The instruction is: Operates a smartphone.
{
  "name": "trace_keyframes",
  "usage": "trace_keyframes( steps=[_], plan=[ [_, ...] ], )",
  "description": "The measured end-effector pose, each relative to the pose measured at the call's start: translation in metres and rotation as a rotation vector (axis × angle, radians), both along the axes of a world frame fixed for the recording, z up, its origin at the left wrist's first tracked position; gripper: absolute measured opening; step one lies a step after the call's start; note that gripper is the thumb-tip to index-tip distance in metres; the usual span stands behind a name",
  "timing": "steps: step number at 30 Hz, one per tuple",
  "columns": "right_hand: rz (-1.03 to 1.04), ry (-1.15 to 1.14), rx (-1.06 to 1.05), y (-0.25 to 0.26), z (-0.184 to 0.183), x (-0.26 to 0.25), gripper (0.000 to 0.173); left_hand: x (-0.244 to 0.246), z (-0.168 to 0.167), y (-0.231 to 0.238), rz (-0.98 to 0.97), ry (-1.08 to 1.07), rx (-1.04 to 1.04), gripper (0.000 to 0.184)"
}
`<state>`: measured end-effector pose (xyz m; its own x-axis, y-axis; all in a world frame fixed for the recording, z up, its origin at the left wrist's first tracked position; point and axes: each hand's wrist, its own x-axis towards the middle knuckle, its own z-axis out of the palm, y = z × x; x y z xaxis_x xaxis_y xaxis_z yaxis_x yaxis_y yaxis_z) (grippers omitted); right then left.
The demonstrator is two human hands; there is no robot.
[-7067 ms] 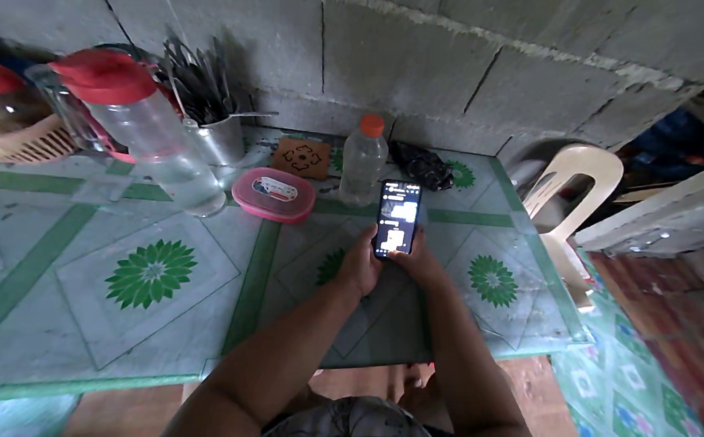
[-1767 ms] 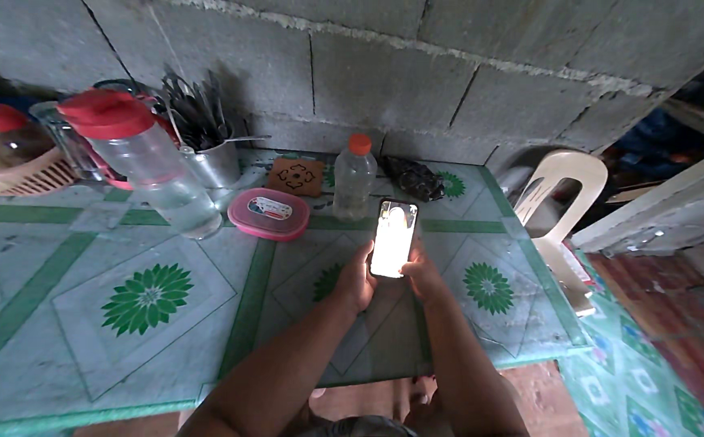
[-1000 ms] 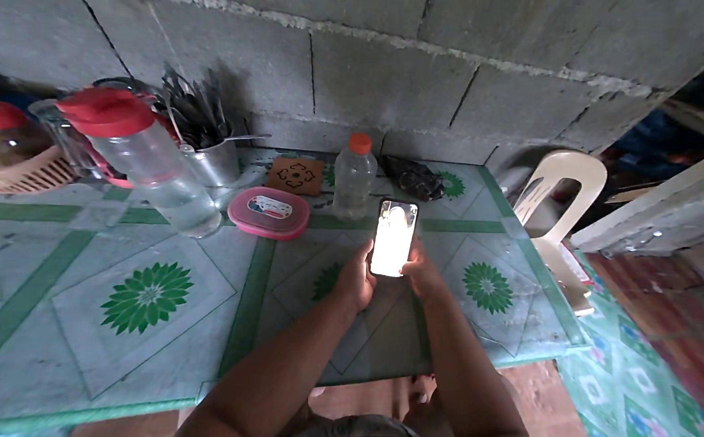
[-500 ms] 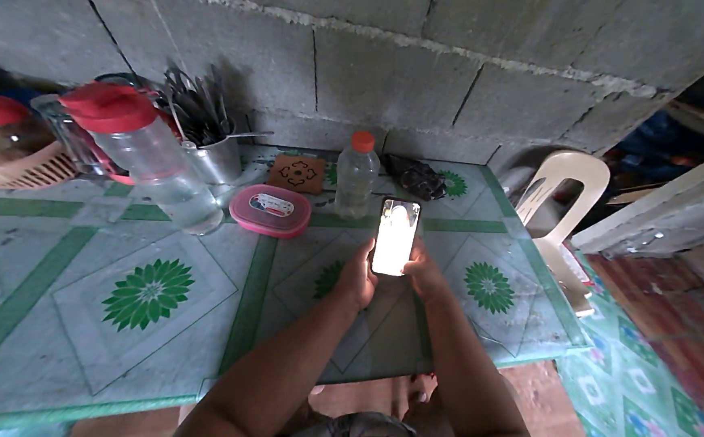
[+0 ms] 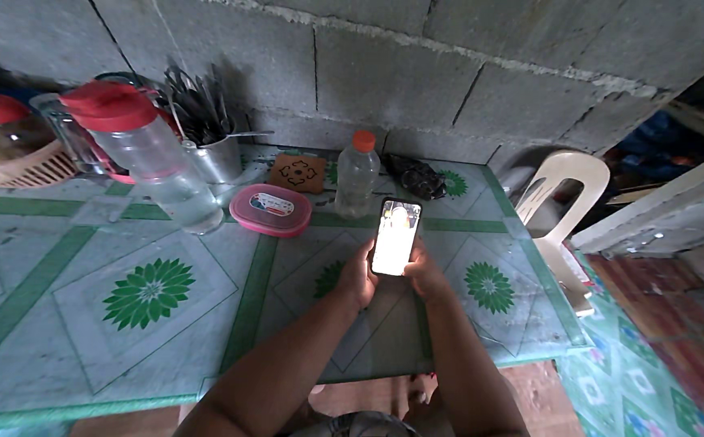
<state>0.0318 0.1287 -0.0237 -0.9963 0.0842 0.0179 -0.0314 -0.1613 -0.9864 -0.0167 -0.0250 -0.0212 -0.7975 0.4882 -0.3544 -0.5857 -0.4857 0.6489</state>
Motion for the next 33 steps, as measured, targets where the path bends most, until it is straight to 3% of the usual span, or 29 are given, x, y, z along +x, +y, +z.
trace_keyframes(
  steps=[33],
  plan=[
    [-0.022, -0.042, 0.047, -0.0022, 0.0027, 0.0016, 0.099, -0.0007, -0.0041, -0.0003, -0.014, 0.019, -0.035, 0.045]
  ],
)
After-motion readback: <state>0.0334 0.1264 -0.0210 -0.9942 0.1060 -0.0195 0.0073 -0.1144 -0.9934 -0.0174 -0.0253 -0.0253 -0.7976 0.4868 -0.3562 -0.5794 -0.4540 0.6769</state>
